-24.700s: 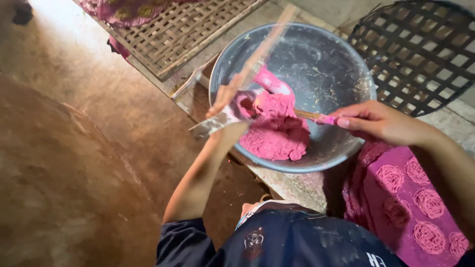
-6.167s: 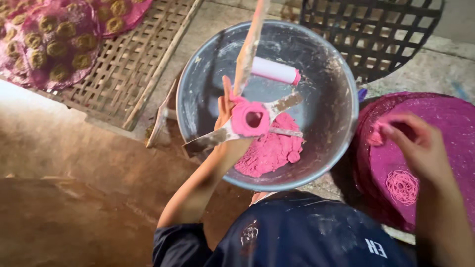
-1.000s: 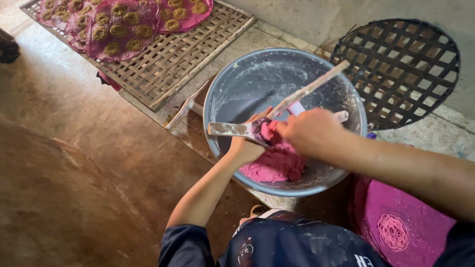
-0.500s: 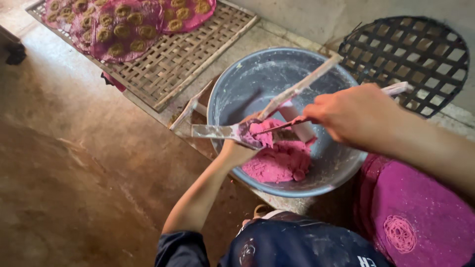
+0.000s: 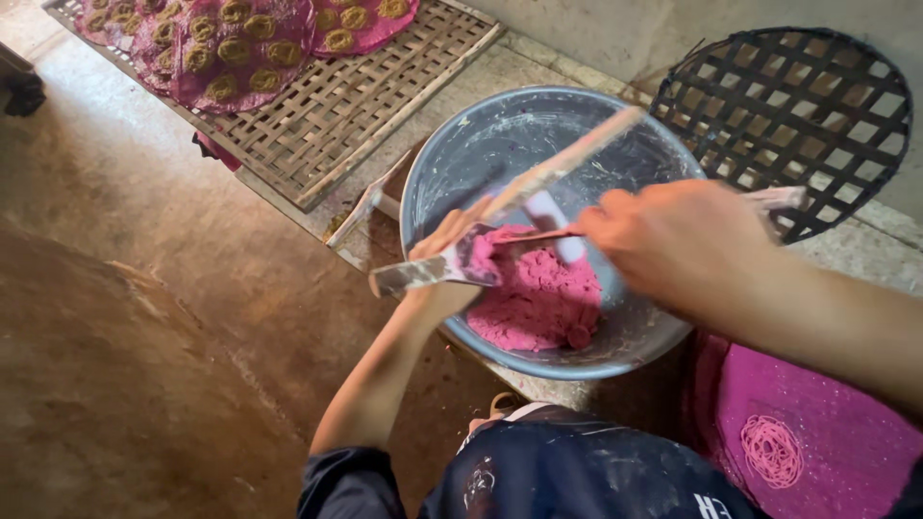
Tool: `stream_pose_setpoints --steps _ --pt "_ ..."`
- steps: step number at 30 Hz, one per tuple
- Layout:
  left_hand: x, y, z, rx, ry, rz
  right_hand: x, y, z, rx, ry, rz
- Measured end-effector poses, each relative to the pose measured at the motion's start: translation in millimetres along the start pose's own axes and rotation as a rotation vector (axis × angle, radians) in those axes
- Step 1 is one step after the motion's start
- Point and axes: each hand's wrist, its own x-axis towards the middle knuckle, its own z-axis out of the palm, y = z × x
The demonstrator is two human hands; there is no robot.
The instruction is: The person repeatedly scoops pink dough from a metal bowl and loads it into a handheld extruder. They then squeeze the extruder to form spiral patterns onto a large pink mat, repeating the cycle throughout the clip.
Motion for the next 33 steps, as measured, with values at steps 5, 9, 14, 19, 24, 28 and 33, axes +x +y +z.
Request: stream_pose_setpoints --steps 5,9,14,19,24,28,33 --pt "3 23 5 -0.205 0.064 0.199 31 -51 33 -0.044 0.16 -0.101" --pt "4 18 4 -0.364 -0.128 -0.21 9 -34 48 0.197 0.136 0.008" --pt "8 2 6 -0.246 0.393 0.118 -6 -17 63 0.679 0.159 0.302" --pt "26 -2 16 -0.087 0.389 0.009 16 -85 112 1.164 0.495 0.275" --pt "33 -10 9 0.005 0.373 0.147 4 -66 145 1.473 0.028 0.512" --pt "31 -1 26 0.12 0.387 0.156 27 -54 162 1.566 0.465 0.21" --pt "53 -26 36 0.03 0.383 0.056 30 -78 173 1.377 0.404 0.279"
